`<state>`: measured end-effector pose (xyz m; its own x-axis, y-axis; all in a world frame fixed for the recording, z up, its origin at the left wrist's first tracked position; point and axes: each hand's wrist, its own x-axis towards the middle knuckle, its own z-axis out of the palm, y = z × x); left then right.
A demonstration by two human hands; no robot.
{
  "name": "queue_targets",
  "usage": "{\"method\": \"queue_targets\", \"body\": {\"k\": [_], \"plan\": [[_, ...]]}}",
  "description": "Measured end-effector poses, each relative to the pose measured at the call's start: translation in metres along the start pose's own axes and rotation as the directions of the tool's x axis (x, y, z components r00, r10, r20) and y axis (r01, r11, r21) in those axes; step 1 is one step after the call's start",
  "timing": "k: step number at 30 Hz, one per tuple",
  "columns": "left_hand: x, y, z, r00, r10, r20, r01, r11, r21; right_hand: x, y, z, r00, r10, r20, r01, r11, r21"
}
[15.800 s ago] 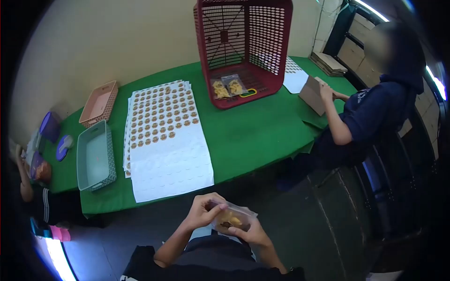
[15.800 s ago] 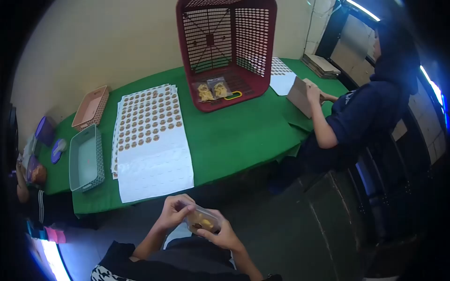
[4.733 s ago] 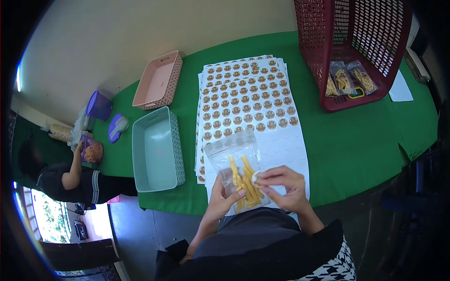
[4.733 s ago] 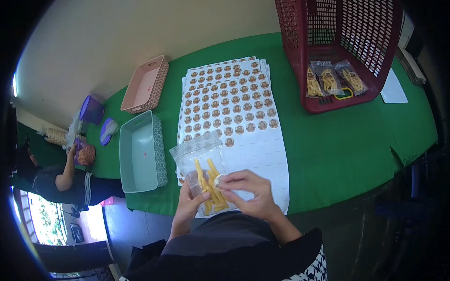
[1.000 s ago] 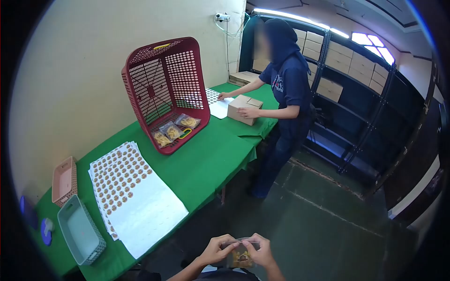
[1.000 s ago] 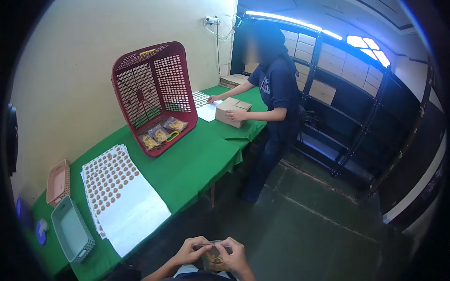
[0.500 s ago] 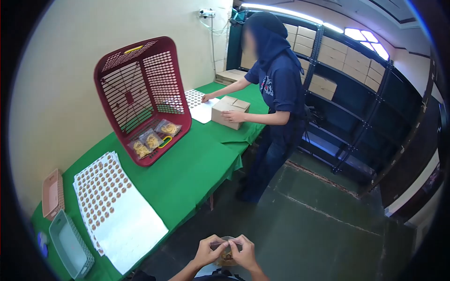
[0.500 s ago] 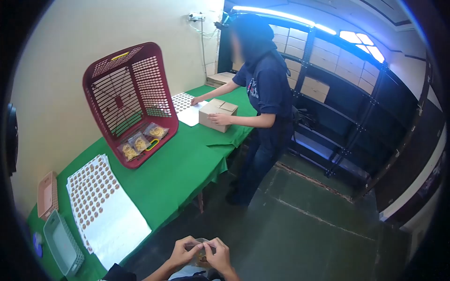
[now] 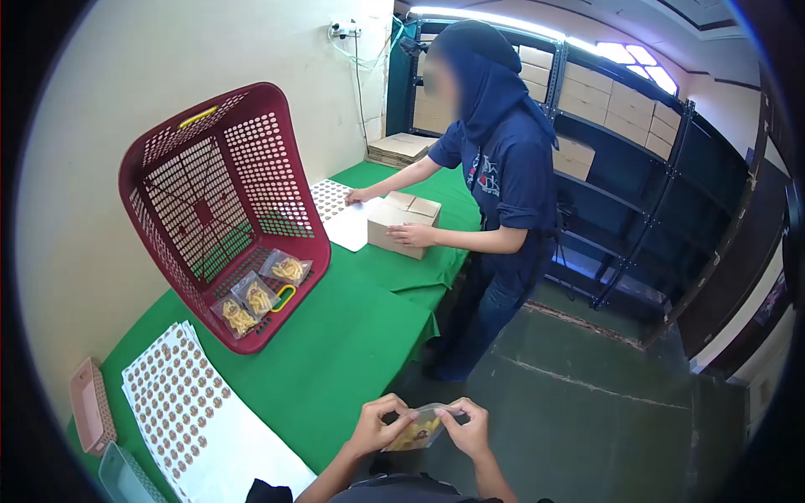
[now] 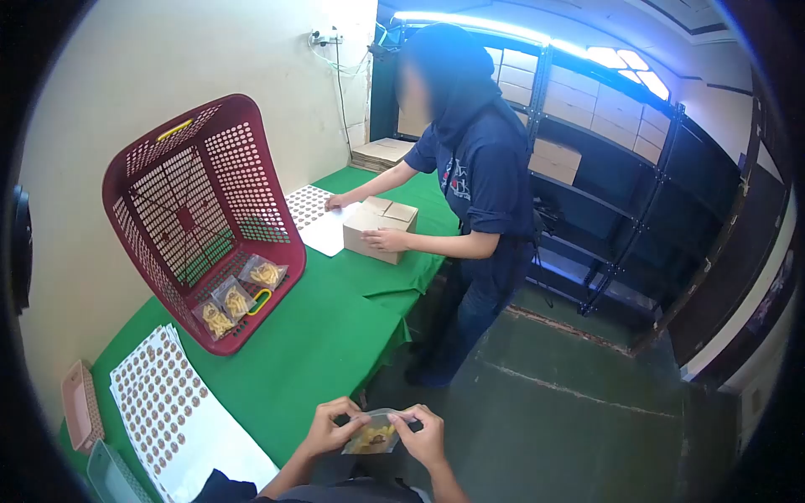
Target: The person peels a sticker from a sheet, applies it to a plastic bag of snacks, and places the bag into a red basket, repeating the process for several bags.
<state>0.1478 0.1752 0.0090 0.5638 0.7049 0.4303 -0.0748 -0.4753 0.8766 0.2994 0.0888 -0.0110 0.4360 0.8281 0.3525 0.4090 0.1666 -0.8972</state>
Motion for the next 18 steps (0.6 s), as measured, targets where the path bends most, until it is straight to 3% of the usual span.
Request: {"method": "queue_targets", "body": {"k": [1,4,5,7,9,12,15,17,18], "plan": [[0.0,-0.008,-0.007,1.0,-0.002,0.006,0.002,1.0,0.003,0.006,0.001,0.007,1.0,-0.02,0.02,0.019,0.999,0.04],[-0.002,-0.028,-0.024,0.966,-0.138,-0.217,0.144,0.989,0.012,0.021,-0.011,0.023,0.985,-0.02,0.172,0.001,0.994,0.107],[-0.004,-0.031,-0.031,0.967,-0.14,-0.211,0.147,0.989,0.02,0.025,-0.013,0.028,0.971,-0.034,0.238,0.002,0.991,0.132],[-0.011,-0.037,-0.04,0.956,-0.18,-0.231,0.168,0.983,-0.069,0.033,-0.002,0.037,0.967,-0.044,0.251,0.011,0.991,0.133],[-0.014,-0.035,-0.048,0.957,-0.196,-0.215,0.187,0.98,-0.06,0.046,0.003,0.044,0.945,-0.235,0.228,0.234,0.972,0.035],[-0.016,-0.036,-0.056,0.944,-0.195,-0.265,0.2,0.98,-0.01,0.057,0.003,0.061,0.946,-0.221,0.236,0.22,0.975,0.03],[-0.017,-0.042,-0.067,0.894,-0.164,-0.416,0.195,0.98,0.034,0.07,0.005,0.08,0.942,-0.205,0.266,0.198,0.979,0.055],[-0.02,-0.051,-0.071,0.789,-0.236,-0.568,0.225,0.97,-0.091,0.084,0.003,0.089,0.896,-0.236,0.377,0.211,0.972,0.107],[-0.017,-0.052,-0.07,0.781,-0.239,-0.577,0.23,0.969,-0.09,0.09,0.006,0.094,0.872,-0.273,0.406,0.242,0.962,0.127]]}}
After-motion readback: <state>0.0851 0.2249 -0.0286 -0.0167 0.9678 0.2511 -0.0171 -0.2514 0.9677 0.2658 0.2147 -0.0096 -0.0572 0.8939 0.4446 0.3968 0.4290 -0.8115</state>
